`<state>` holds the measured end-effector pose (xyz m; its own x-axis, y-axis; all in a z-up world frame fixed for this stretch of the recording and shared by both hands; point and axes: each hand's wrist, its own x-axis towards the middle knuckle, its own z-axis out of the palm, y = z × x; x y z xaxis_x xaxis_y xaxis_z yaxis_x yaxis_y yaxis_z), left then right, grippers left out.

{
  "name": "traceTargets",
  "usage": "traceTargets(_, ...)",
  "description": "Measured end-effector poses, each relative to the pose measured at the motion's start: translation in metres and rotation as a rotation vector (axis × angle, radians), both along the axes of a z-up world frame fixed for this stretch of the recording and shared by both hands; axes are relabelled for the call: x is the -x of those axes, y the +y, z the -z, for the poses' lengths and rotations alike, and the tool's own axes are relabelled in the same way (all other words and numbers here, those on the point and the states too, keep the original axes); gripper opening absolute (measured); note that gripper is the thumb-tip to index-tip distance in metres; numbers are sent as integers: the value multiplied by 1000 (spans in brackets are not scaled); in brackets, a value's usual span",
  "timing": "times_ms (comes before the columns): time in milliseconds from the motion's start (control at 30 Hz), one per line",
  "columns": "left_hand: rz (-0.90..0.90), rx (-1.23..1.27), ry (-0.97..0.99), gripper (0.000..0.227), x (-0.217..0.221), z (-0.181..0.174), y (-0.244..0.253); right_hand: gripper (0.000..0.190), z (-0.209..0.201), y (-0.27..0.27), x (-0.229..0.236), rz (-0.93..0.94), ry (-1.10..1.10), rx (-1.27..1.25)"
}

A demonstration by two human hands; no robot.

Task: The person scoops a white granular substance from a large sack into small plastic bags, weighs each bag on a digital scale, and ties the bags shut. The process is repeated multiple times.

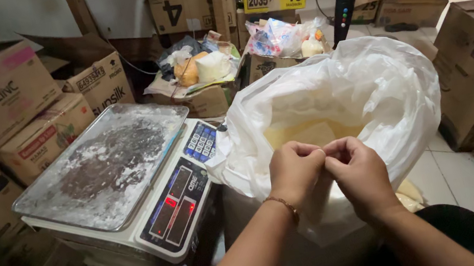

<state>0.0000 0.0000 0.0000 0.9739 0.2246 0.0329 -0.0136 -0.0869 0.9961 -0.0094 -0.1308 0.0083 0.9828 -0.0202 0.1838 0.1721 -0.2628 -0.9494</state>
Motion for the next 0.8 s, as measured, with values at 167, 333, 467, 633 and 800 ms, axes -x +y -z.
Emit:
traceTargets(167,14,-106,-64,19,5,-6,-2,19,5,-11,-7,-67,151,-219)
traceTargets(333,-18,-309,-266,29,8,-4,-6,17,5,-27,-17,-164,383,-297)
traceTargets(467,193,-292,-327,30,2,1,4,16,7,-38,-23,-241,428,-263)
traceTargets(633,517,-18,-273,32,-15,17,19,14,5,-46,-26,-295,478,-265)
traceTargets(800,542,361,-139,34,-23,43,16,15,9,-44,-25,-300,390,-186)
